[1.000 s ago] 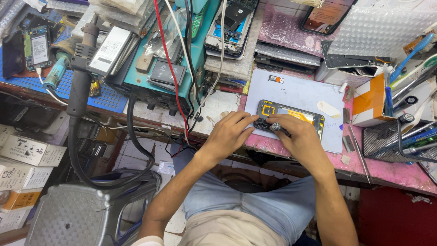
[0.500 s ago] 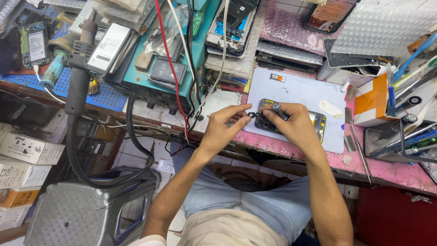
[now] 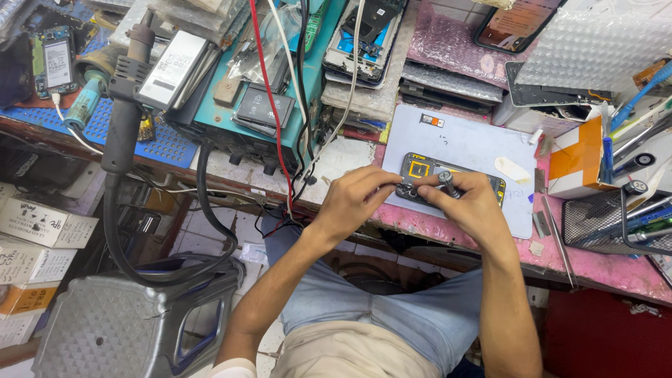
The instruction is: The person uses a screwdriver to remove screws from a disassembled smartphone, then reassembles the device and tests it by powering it on. The person also opens a box containing a phone case and places it on the workbench.
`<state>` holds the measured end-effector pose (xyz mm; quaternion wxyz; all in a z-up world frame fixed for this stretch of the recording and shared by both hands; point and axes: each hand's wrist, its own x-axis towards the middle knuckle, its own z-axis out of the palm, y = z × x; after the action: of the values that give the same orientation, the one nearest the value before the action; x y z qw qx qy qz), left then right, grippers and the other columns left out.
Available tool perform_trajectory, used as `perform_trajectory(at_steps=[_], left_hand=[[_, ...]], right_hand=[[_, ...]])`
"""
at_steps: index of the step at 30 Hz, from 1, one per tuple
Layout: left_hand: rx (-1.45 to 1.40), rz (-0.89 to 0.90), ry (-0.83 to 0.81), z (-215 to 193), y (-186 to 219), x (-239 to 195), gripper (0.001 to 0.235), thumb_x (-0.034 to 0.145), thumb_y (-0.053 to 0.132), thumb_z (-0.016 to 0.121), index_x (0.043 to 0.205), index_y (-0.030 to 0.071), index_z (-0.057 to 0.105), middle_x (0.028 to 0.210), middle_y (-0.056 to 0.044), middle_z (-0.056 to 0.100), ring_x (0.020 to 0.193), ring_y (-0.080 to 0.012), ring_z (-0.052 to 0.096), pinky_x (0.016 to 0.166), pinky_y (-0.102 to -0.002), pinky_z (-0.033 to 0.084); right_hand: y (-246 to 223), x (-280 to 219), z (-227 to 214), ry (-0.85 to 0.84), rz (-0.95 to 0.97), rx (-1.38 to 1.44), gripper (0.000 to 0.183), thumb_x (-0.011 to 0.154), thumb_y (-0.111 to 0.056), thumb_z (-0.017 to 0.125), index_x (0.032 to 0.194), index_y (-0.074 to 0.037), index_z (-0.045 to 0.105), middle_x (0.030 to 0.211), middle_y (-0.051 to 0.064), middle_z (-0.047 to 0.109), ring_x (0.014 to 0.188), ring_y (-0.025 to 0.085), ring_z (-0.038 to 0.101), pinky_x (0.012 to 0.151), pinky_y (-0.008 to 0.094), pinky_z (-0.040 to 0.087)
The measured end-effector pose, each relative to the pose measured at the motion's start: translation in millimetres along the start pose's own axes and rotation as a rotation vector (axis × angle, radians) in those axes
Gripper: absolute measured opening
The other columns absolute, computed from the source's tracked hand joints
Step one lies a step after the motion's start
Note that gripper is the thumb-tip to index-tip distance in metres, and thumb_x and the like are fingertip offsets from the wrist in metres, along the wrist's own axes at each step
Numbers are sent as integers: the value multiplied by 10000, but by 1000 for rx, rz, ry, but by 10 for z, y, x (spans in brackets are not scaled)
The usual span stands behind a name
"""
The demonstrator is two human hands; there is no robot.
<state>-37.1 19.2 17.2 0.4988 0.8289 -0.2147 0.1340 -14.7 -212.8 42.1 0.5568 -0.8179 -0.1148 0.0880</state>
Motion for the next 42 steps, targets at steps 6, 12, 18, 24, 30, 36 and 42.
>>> perform_trajectory(at_steps=[6,12,18,24,30,36,42], left_hand=[[204,312,-35,121,-38,-17,226,866,18,705,1091,33,708,1062,-88,720,964,-272,719,825,-382,587],[211,347,-24,138,-40,-43,241,893,29,714,1133,23,690,1115,-94,716,1020,-269,711,869,-371,590],[154,247,-18,160,8,-42,275,914,146,766,1150,24,693,1104,-99,710,1013,-283,691,858,-383,580],[179,198,0,176,25,-35,263,923,142,757,1163,50,699,1129,-87,697,1032,-275,684,866,-380,580],[176,169,7,168,35,-36,210,934,132,753,1132,75,712,1095,-64,686,1015,-261,680,840,-374,578],[155,187,49,168,34,-33,243,926,130,754,1152,54,707,1115,-75,670,1042,-267,675,860,-375,579],[144,133,97,182,18,-48,223,924,133,760,1129,61,712,1099,-67,684,1018,-259,683,854,-377,576]], right_hand=[[42,-342,98,174,-339,-240,222,855,13,774,1071,-36,764,1060,71,779,950,185,755,848,296,577],[118,-467,276,335,-350,-549,504,699,122,741,1167,-66,741,1190,79,726,835,253,726,696,341,560],[225,-501,434,450,-435,-642,560,671,123,734,1197,-69,732,1197,63,721,806,253,711,697,363,555],[204,-488,454,426,-465,-747,578,637,83,767,1191,-81,750,1185,59,732,759,244,701,647,363,538],[145,-490,460,410,-437,-734,537,675,78,759,1191,-70,734,1207,96,744,812,255,713,683,366,553],[95,-590,287,708,-90,8,400,1059,-97,687,1445,-60,591,949,10,551,737,130,443,624,281,345],[163,-271,-207,573,-276,671,589,1031,61,427,1598,-38,302,1089,59,514,889,111,557,863,290,540]])
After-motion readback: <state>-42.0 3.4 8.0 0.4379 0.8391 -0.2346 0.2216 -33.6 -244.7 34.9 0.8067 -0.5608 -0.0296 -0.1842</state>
